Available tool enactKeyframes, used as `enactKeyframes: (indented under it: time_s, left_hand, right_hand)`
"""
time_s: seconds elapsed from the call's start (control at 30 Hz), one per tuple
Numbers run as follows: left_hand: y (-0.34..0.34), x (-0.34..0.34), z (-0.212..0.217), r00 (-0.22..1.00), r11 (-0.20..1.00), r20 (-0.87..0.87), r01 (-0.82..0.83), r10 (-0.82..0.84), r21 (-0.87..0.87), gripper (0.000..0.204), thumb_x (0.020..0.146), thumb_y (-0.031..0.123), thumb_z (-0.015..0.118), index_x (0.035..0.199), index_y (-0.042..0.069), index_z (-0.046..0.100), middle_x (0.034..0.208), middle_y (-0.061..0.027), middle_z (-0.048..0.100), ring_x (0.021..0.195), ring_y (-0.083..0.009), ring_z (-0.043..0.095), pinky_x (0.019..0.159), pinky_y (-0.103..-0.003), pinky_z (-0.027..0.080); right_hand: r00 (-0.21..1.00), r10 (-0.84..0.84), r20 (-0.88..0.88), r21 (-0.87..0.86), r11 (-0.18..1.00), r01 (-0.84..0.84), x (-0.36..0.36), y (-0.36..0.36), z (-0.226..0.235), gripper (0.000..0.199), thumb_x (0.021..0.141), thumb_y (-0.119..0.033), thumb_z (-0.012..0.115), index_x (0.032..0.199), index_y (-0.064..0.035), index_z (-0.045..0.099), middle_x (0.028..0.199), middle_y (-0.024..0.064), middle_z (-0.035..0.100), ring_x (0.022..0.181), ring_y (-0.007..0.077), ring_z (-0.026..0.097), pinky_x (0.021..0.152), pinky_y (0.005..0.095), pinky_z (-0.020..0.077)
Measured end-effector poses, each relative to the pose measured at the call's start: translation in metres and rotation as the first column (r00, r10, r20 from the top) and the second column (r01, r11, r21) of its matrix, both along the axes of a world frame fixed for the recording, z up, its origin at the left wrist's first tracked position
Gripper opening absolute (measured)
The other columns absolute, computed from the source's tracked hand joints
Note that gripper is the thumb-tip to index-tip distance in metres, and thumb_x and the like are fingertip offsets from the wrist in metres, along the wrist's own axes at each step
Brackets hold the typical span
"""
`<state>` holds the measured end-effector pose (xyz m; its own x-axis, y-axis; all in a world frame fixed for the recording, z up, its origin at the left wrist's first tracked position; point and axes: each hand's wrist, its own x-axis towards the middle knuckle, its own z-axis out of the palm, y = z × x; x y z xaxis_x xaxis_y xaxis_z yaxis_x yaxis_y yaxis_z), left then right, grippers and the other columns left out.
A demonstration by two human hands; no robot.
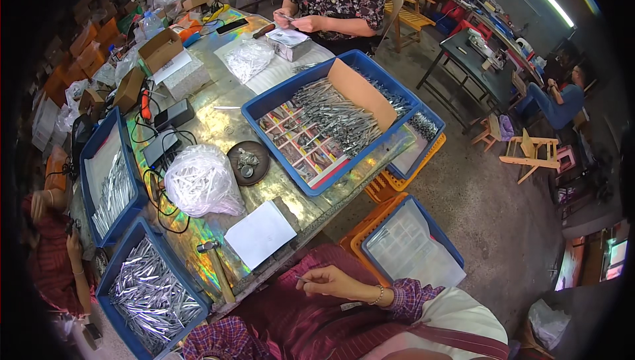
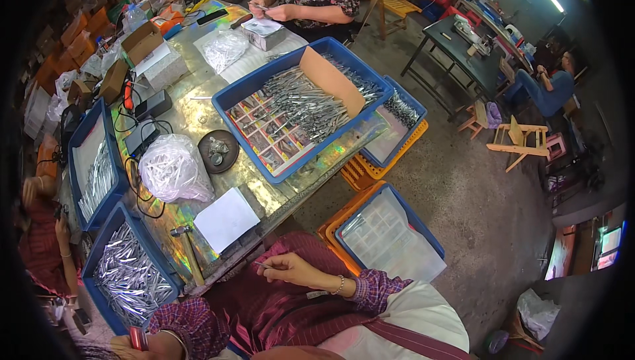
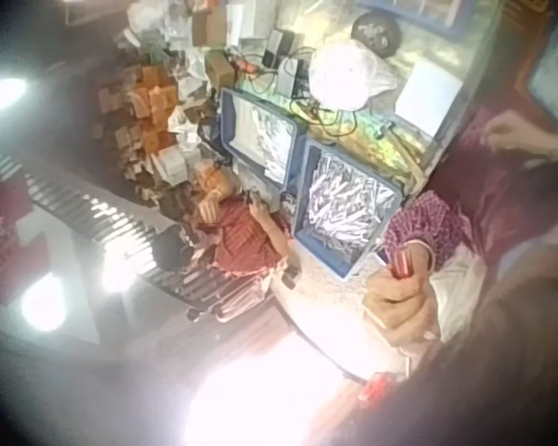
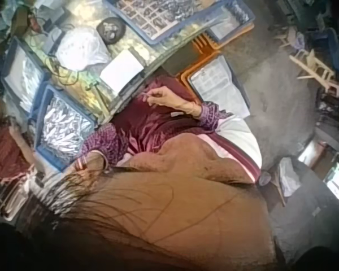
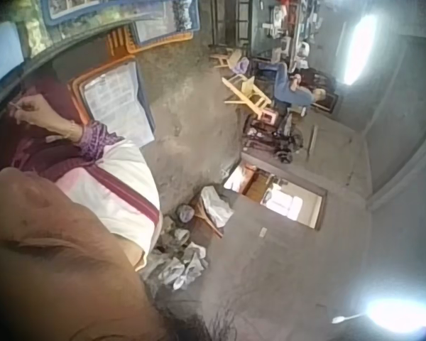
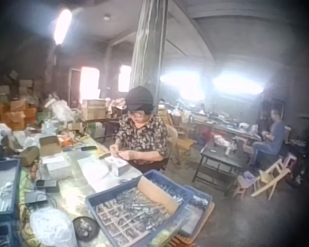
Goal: Assembling and inspecting small metal hardware components at a workbench in a workshop.
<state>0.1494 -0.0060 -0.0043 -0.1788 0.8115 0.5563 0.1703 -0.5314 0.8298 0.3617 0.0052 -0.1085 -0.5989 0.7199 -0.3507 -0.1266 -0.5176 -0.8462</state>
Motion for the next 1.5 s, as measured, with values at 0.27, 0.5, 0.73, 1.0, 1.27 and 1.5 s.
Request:
enactKeyframes:
  time_s: [0.27,0.5,0.73,1.0,1.27,1.5]
  left_hand:
    - [0.006,0.001,0.0,1.0,1.0,0.001,0.006,-0.006,-0.019,0.01,0.077,-0.001,0.059,0.084,0.001,0.066,0.068,-0.0029,0.06,0.054,-0.008,0.05,0.047,-0.021,0.038]
    - [0.007,0.006,0.0,1.0,0.999,0.003,0.017,-0.017,-0.032,0.01,0.077,-0.001,0.059,0.084,0.0,0.067,0.068,-0.0029,0.061,0.053,-0.0076,0.05,0.047,-0.02,0.038]
    - [0.006,-0.014,0.014,0.996,0.98,0.082,-0.013,0.03,-0.2,0.011,0.077,-0.002,0.06,0.084,0.0,0.068,0.068,-0.003,0.061,0.053,-0.0071,0.05,0.047,-0.02,0.038]
    - [0.021,0.019,-0.044,0.93,0.67,0.368,0.278,-0.007,-0.689,0.016,0.082,-0.001,0.058,0.095,-0.001,0.066,0.068,-0.0014,0.062,0.06,-0.0028,0.053,0.051,-0.015,0.037]
    - [0.016,0.029,-0.064,0.998,0.772,0.054,0.06,-0.034,-0.633,0.018,0.079,0.0,0.062,0.096,0.003,0.067,0.066,0.0011,0.061,0.057,-0.0003,0.047,0.049,-0.017,0.036]
    - [0.02,0.038,-0.064,0.998,0.86,-0.064,-0.01,-0.026,-0.51,0.017,0.077,-0.002,0.063,0.092,0.002,0.067,0.069,-0.005,0.063,0.059,-0.0072,0.055,0.052,-0.021,0.041]
  right_hand:
    - [1.0,-0.002,-0.004,0.011,1.0,0.002,-0.001,-0.001,0.006,0.021,0.09,-0.015,0.056,0.104,-0.0003,0.061,0.089,-0.0011,0.06,0.078,0.0052,0.054,0.071,0.0207,0.0441]
    - [1.0,-0.017,-0.018,0.027,0.999,0.018,0.003,-0.001,0.007,0.021,0.09,-0.015,0.057,0.105,-0.0007,0.061,0.089,-0.0017,0.06,0.079,0.0054,0.053,0.071,0.0203,0.0442]
    - [0.997,-0.055,0.049,0.053,0.997,0.052,0.001,0.018,0.039,0.025,0.093,-0.019,0.05,0.11,-0.0036,0.06,0.088,-0.0035,0.058,0.081,0.0028,0.051,0.068,0.018,0.0425]
    - [0.948,-0.304,-0.093,-0.051,0.952,0.301,-0.008,0.035,0.026,0.021,0.093,-0.014,0.048,0.104,0.0026,0.055,0.076,0.0012,0.049,0.065,0.0074,0.046,0.061,0.0217,0.0411]
    - [0.895,-0.417,-0.156,-0.186,0.902,0.388,-0.01,0.035,0.024,0.02,0.09,-0.01,0.054,0.106,0.0023,0.055,0.09,0.0057,0.059,0.085,0.0136,0.059,0.08,0.0276,0.0498]
    - [0.903,-0.404,-0.146,-0.141,0.912,0.385,-0.011,0.033,0.021,0.029,0.087,-0.009,0.058,0.113,0.0031,0.055,0.094,0.0073,0.062,0.088,0.0157,0.061,0.079,0.027,0.0522]
